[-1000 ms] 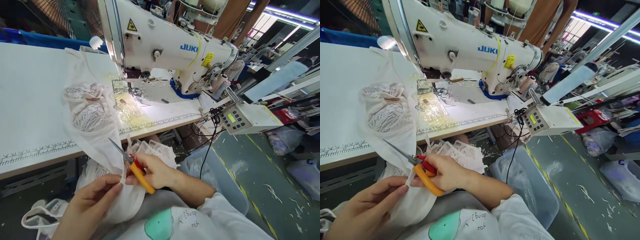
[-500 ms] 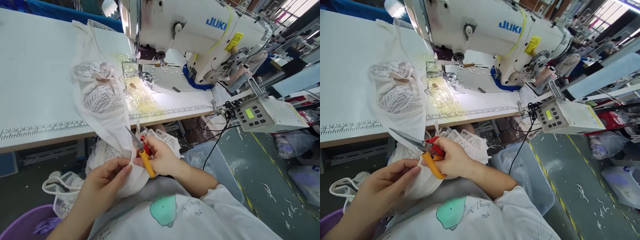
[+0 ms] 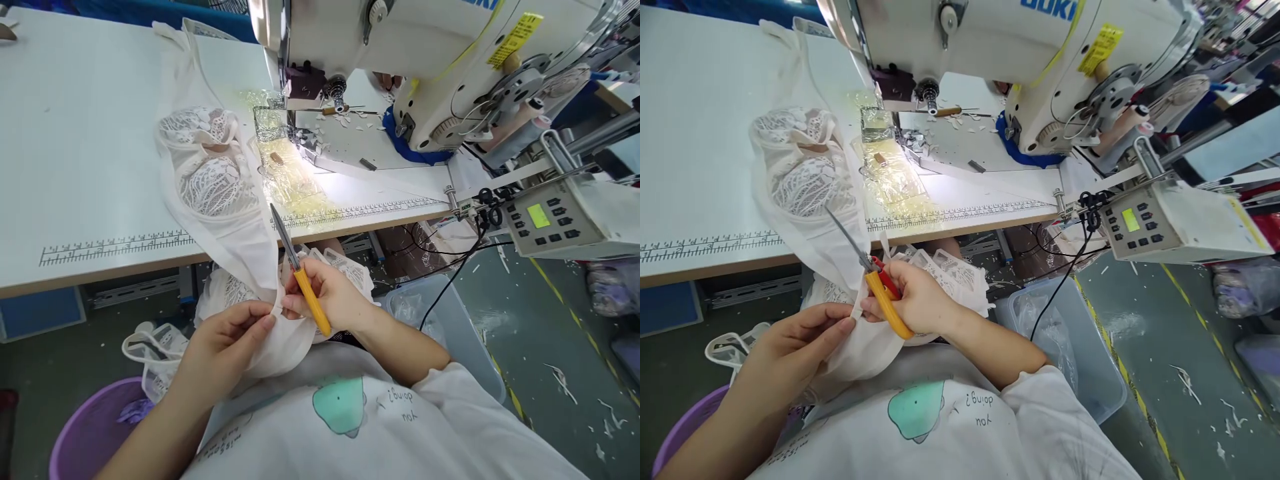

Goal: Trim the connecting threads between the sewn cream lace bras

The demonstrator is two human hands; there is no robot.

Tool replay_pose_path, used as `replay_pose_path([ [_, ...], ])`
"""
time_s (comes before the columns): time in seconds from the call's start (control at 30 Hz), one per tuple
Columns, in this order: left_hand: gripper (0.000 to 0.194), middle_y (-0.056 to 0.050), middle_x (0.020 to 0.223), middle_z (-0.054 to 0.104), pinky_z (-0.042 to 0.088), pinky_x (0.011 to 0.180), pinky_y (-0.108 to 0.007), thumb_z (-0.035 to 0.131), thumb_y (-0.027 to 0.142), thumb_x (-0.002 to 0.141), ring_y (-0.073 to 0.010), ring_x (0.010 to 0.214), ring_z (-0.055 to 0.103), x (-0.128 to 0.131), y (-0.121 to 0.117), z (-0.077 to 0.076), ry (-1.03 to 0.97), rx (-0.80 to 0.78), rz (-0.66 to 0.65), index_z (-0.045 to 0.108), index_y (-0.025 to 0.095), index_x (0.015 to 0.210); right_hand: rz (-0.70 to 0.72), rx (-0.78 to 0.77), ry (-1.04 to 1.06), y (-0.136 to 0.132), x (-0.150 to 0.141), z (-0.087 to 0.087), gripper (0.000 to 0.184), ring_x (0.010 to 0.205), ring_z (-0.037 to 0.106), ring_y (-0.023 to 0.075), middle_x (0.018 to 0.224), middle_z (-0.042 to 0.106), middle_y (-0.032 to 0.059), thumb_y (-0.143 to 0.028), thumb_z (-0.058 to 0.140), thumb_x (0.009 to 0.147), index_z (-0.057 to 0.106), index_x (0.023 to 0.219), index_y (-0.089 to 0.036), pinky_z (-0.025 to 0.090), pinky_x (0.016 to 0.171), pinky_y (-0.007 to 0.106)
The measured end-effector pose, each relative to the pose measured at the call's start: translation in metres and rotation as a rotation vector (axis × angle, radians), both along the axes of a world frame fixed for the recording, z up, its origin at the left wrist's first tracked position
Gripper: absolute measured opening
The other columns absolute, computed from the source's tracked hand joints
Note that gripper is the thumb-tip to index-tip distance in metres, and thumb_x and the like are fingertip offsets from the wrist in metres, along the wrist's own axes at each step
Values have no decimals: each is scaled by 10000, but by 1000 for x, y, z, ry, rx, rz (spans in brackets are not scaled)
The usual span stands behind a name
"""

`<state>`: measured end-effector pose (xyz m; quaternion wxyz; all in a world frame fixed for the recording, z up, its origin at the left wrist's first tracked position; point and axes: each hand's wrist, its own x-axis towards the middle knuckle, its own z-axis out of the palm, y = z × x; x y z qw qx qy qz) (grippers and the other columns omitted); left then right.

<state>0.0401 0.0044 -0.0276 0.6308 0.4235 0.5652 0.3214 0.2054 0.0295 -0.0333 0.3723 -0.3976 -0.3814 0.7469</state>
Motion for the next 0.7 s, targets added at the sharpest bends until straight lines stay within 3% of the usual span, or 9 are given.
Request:
replay_pose_path([
  [0.13,254,49,421,508,207,302,-173,761,381,587,-49,324,270,-4,-2,-4,-48,-111,17,730,212,773,5,0,34,2,0,0,448,524,544,76,608,534,-78,-324,831,504,466,722,-183,499,559,243],
  [0.27,290,22,547,625,390,413,-170,813,377,530,-60,408,430,-4,-1,-5,-166,-209,89,731,204,748,-9,54,-28,2,-1,-4,441,534,522,78,622,517,-77,-311,824,517,451,715,-183,499,569,257],
  [0.37,271,-4,616,684,469,525,-188,852,350,465,-122,569,580,0,1,-3,-211,-201,137,727,203,656,-19,115,-94,1,-1,-7,438,579,534,96,657,520,-67,-327,813,532,456,744,-187,501,601,278],
  [0.57,286,-26,593,688,469,493,-201,863,363,427,-171,603,624,5,4,2,-208,-198,124,717,201,613,12,135,-26,0,-1,-7,450,588,544,110,668,539,-59,-385,785,560,426,750,-194,479,609,290],
  [0.7,290,-46,628,697,506,530,-229,853,366,450,-184,608,635,6,4,3,-182,-186,118,721,185,635,9,201,-209,2,2,-3,433,624,486,103,696,516,-56,-382,788,540,468,760,-189,433,598,256],
])
